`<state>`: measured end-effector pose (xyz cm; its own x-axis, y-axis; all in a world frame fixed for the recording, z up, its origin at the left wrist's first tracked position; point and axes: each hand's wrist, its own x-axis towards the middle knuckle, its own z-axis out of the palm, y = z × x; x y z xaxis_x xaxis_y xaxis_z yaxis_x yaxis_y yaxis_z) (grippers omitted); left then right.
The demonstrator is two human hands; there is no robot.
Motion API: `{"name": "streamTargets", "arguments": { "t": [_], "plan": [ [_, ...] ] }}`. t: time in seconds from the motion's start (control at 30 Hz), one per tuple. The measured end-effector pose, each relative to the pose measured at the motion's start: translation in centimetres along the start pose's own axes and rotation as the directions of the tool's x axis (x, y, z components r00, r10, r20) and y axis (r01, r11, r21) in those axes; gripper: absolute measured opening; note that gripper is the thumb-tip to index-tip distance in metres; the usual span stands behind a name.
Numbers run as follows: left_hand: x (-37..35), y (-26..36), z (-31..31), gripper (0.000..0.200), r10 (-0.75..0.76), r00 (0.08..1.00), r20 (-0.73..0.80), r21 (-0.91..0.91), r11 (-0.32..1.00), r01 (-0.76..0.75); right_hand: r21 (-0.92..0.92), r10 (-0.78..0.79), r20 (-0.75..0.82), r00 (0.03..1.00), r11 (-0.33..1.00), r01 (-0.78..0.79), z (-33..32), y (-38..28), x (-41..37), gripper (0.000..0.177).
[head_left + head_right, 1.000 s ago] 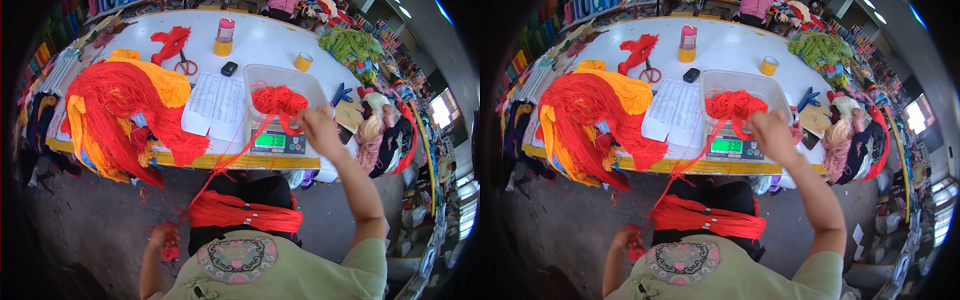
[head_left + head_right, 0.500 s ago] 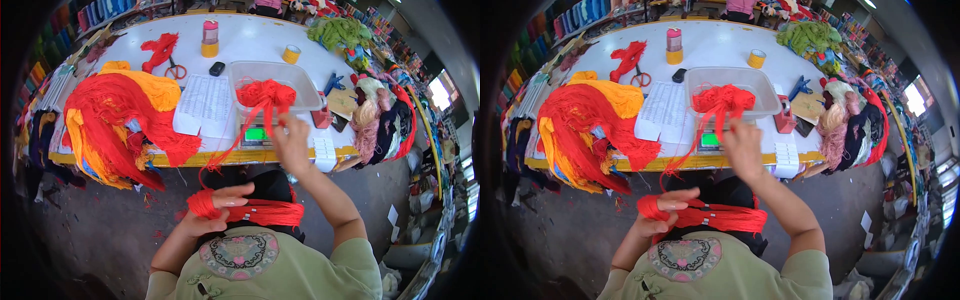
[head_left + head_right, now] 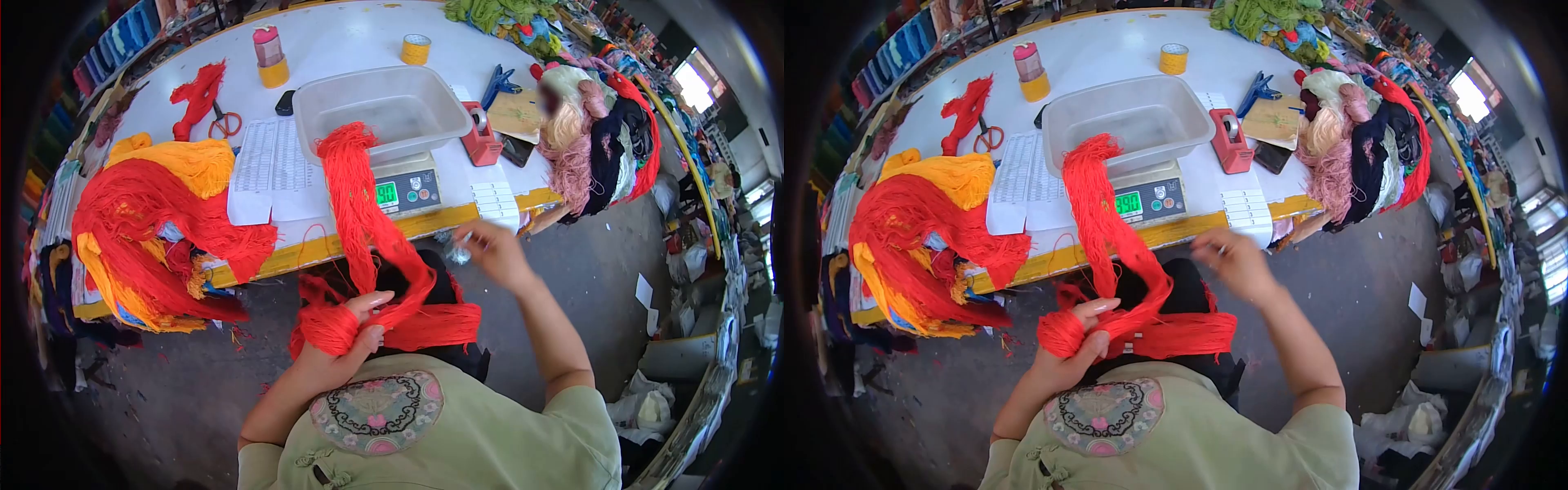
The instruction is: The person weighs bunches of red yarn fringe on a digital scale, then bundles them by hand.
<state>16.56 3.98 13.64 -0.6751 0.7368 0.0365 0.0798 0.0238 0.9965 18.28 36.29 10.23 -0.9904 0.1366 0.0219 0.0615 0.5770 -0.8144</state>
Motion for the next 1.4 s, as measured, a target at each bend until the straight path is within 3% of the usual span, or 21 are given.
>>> {"name": "streamTargets", "arguments": {
  "t": [0.03,0.07,0.1,0.17,0.27,0.47,0.67,0.77,0.87,0.9,0.93,0.97,1.0,1.03,1.1,1.17,1.2,1.27,1.3,1.37,1.4],
  "plan": [
    [-0.1,0.0,0.1,0.04,-0.024,1.0,0.011,-0.02,1.0,0.024,-0.34,-0.184,-0.174,0.967,0.933,0.116,-1.4,3.1,1.1,0.024],
    [-0.1,0.0,0.1,0.04,-0.045,0.999,0.02,-0.038,0.998,0.046,-0.483,-0.271,-0.142,0.952,0.859,0.173,-3.2,4.8,2.0,0.028],
    [0.0,-0.1,0.2,0.04,-0.064,0.998,0.028,-0.055,0.996,0.066,-0.587,-0.248,-0.097,0.964,0.796,0.146,-4.4,5.8,2.6,0.029],
    [0.2,-0.7,0.5,0.039,-0.018,0.998,0.063,-0.04,0.999,0.021,-0.616,-0.302,-0.019,0.953,0.754,0.227,-5.4,7.6,3.8,0.031],
    [0.4,-1.1,0.7,0.038,-0.015,0.996,0.083,-0.034,0.999,0.017,-0.686,-0.171,0.04,0.985,0.712,0.151,-5.7,8.1,4.7,0.031],
    [0.6,-0.8,0.6,0.035,-0.078,0.996,0.046,0.014,0.997,0.078,-0.655,-0.284,0.01,0.959,0.723,0.22,-5.6,7.9,4.5,0.026],
    [1.3,-1.1,1.0,0.032,-0.043,0.995,0.087,0.03,0.999,0.041,-0.61,-0.158,0.013,0.987,0.781,0.133,-6.1,8.2,4.8,0.021],
    [1.2,-1.4,0.8,0.034,-0.094,0.995,0.042,-0.012,0.995,0.095,-0.639,-0.312,-0.063,0.948,0.742,0.202,-5.2,7.6,3.5,0.023],
    [1.5,-1.3,0.1,0.037,-0.104,0.993,-0.055,-0.019,0.995,0.103,-0.295,-0.271,-0.298,0.915,0.938,0.182,-2.0,2.8,1.7,0.02],
    [2.0,-1.3,0.3,0.045,-0.07,0.995,-0.073,-0.035,0.997,0.067,0.071,-0.186,-0.215,0.959,0.976,0.205,-0.5,0.8,1.1,0.024],
    [2.5,-1.0,0.5,0.049,-0.022,0.998,-0.058,-0.021,1.0,0.021,0.398,-0.137,-0.035,0.99,0.907,0.14,0.9,-2.1,0.1,0.021],
    [2.9,-0.8,0.6,0.053,0.031,0.999,-0.041,-0.004,0.999,-0.031,0.627,-0.164,0.132,0.978,0.778,0.046,2.2,-4.5,-0.6,0.019],
    [2.9,-1.2,0.5,0.058,0.069,0.997,-0.023,0.042,0.997,-0.068,0.707,-0.181,0.189,0.965,0.707,-0.006,3.8,-6.2,-1.2,0.018],
    [3.1,-1.7,0.5,0.064,0.114,0.994,0.001,0.091,0.989,-0.113,0.74,-0.222,0.214,0.951,0.673,-0.009,4.8,-7.7,-1.4,0.017],
    [3.4,-1.5,0.9,0.068,0.179,0.983,-0.051,-0.04,0.983,-0.181,0.649,-0.194,0.27,0.943,0.76,-0.029,6.2,-8.2,-0.9,0.016],
    [2.7,-0.7,0.3,0.068,0.022,0.999,-0.034,-0.169,0.985,-0.028,0.61,-0.233,0.277,0.932,0.792,0.017,7.3,-8.0,-0.1,0.016],
    [2.5,-0.7,0.1,0.067,0.037,0.997,-0.062,-0.197,0.979,-0.048,0.591,-0.254,0.282,0.925,0.806,0.041,7.8,-8.1,0.3,0.017],
    [1.9,-0.9,-0.2,0.066,0.059,0.991,-0.117,-0.251,0.964,-0.087,0.66,-0.259,0.381,0.888,0.749,-0.065,8.4,-8.6,0.6,0.018],
    [1.6,-0.8,-0.4,0.066,0.079,0.989,-0.126,-0.199,0.975,-0.104,0.687,-0.261,0.426,0.866,0.716,-0.123,8.6,-8.8,0.6,0.02],
    [1.4,-0.7,-1.0,0.068,0.127,0.983,-0.134,-0.093,0.986,-0.14,0.599,-0.331,0.423,0.843,0.8,0.013,8.5,-9.2,0.7,0.024],
    [1.4,-0.8,-1.2,0.062,0.232,0.956,-0.177,0.111,0.97,-0.215,0.547,-0.364,0.424,0.829,0.833,0.085,8.4,-9.4,0.8,0.027]
  ]
}}
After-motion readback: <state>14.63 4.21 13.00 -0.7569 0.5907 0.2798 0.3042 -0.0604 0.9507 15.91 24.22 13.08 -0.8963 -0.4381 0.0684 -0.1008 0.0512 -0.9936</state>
